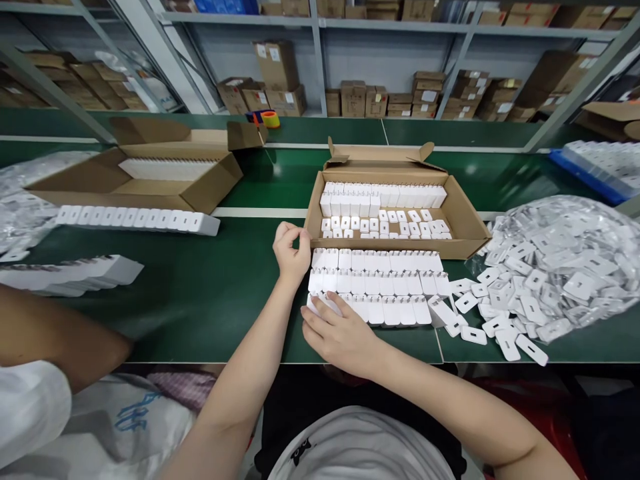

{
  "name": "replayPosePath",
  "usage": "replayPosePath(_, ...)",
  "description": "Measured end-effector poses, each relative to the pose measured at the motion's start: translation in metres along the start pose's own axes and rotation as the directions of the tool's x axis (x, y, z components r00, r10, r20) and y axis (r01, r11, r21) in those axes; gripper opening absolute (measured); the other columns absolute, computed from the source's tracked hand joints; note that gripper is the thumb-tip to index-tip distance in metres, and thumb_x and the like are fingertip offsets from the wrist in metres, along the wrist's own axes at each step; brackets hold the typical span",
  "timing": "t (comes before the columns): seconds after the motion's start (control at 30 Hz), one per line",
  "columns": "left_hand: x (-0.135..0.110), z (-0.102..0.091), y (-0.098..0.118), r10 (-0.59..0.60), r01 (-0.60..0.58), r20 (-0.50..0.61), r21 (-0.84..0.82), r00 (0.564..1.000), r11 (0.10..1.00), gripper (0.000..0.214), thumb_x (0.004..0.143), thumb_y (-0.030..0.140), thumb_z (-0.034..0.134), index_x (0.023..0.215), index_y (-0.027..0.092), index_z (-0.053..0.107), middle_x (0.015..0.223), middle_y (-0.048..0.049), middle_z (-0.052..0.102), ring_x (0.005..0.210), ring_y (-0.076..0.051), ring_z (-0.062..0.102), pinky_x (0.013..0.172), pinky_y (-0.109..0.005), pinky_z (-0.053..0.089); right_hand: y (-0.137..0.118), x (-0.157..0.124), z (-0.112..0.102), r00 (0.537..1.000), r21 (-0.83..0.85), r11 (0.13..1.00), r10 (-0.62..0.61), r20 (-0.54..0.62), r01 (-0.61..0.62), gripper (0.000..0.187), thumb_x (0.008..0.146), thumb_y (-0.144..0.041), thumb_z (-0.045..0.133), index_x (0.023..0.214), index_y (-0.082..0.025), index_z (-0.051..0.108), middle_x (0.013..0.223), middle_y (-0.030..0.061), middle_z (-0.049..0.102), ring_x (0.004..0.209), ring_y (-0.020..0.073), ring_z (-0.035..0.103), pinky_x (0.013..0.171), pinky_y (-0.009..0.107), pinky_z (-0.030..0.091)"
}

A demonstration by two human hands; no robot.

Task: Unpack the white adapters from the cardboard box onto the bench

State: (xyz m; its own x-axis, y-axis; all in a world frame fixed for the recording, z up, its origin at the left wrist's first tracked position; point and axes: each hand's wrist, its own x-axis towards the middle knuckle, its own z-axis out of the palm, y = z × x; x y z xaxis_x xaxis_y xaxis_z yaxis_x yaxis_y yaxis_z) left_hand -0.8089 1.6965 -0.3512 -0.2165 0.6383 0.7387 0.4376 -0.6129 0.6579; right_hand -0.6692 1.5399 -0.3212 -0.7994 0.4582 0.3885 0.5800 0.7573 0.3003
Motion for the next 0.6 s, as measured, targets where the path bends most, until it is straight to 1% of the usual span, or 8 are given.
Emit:
replayPosePath(0.1, 0.000, 0.000, 0.000, 0.001, -0.001, 0.004, 0.004, 1.000, 1.000, 0.026, 0.090, 0.019, 0.050, 0.065, 0.020, 0.057, 0.071, -0.0029, 0.048, 0.071, -0.018, 0.051, 0.069, -0.032, 0.044, 0.003, 0.000, -0.008, 1.000, 0.024, 0.999, -0.021, 0.018, 0.021, 0.026, 0.096, -0.010, 0.050, 0.116, -0.014, 0.066, 0.133, 0.0087, 0.063, 0.127, 0.0274, 0.055, 0.106, 0.049, 0.047)
replayPosePath(0.2, 0.000, -0.001, 0.001, -0.007, 0.007, 0.012, 0.020, 1.000, 1.000, 0.027, 0.091, 0.020, 0.050, 0.065, 0.020, 0.057, 0.071, -0.0029, 0.048, 0.072, -0.018, 0.051, 0.069, -0.032, 0.044, 0.005, -0.008, -0.020, 1.000, 0.057, 0.998, -0.022, 0.016, 0.021, 0.031, 0.097, -0.010, 0.049, 0.125, -0.015, 0.062, 0.139, 0.0107, 0.058, 0.132, 0.0271, 0.051, 0.110, 0.051, 0.041)
replayPosePath(0.27, 0.000, -0.001, 0.001, -0.010, 0.009, 0.012, 0.027, 1.000, 1.000, 0.027, 0.091, 0.021, 0.049, 0.065, 0.020, 0.056, 0.071, -0.0029, 0.048, 0.072, -0.018, 0.052, 0.069, -0.031, 0.044, 0.010, -0.021, -0.028, 1.000, 0.060, 0.998, 0.020, -0.002, -0.020, 0.033, 0.097, -0.011, 0.051, 0.128, -0.015, 0.061, 0.142, 0.0106, 0.056, 0.135, 0.0268, 0.048, 0.114, 0.050, 0.036)
replayPosePath(0.33, 0.001, -0.001, 0.001, -0.015, 0.014, 0.015, 0.029, 1.000, 0.999, 0.027, 0.091, 0.021, 0.049, 0.065, 0.020, 0.056, 0.072, -0.0029, 0.048, 0.072, -0.018, 0.052, 0.069, -0.032, 0.044, 0.019, -0.036, -0.033, 0.994, 0.031, 0.994, 0.106, -0.016, -0.106, 0.034, 0.096, -0.013, 0.055, 0.129, -0.016, 0.061, 0.142, 0.0099, 0.056, 0.137, 0.0264, 0.046, 0.116, 0.049, 0.032)
replayPosePath(0.43, 0.001, -0.001, 0.000, -0.019, 0.018, 0.018, 0.022, 1.000, 1.000, 0.027, 0.090, 0.020, 0.050, 0.064, 0.020, 0.055, 0.071, -0.0029, 0.047, 0.072, -0.018, 0.051, 0.069, -0.032, 0.043, 0.033, -0.054, -0.033, 0.975, -0.026, 0.975, 0.219, -0.020, -0.220, 0.032, 0.094, -0.022, 0.064, 0.126, -0.018, 0.062, 0.137, 0.0088, 0.060, 0.133, 0.0268, 0.049, 0.116, 0.048, 0.032)
replayPosePath(0.5, 0.001, -0.001, 0.000, -0.015, 0.015, 0.016, 0.017, 1.000, 1.000, 0.027, 0.091, 0.020, 0.051, 0.064, 0.020, 0.055, 0.071, -0.0029, 0.047, 0.072, -0.018, 0.051, 0.068, -0.032, 0.043, 0.039, -0.057, -0.030, 0.971, -0.034, 0.970, 0.238, -0.034, -0.239, 0.030, 0.092, -0.027, 0.068, 0.120, -0.018, 0.065, 0.132, 0.0084, 0.065, 0.128, 0.0275, 0.053, 0.112, 0.047, 0.036)
replayPosePath(0.6, 0.001, -0.001, 0.000, -0.001, 0.001, 0.011, 0.011, 1.000, 1.000, 0.027, 0.091, 0.019, 0.050, 0.064, 0.020, 0.055, 0.071, -0.0029, 0.046, 0.071, -0.018, 0.050, 0.067, -0.032, 0.042, 0.043, -0.054, -0.027, 0.968, -0.014, 0.970, 0.242, -0.063, -0.244, 0.031, 0.090, -0.032, 0.070, 0.116, -0.016, 0.065, 0.127, 0.0095, 0.067, 0.124, 0.0294, 0.056, 0.108, 0.048, 0.039)
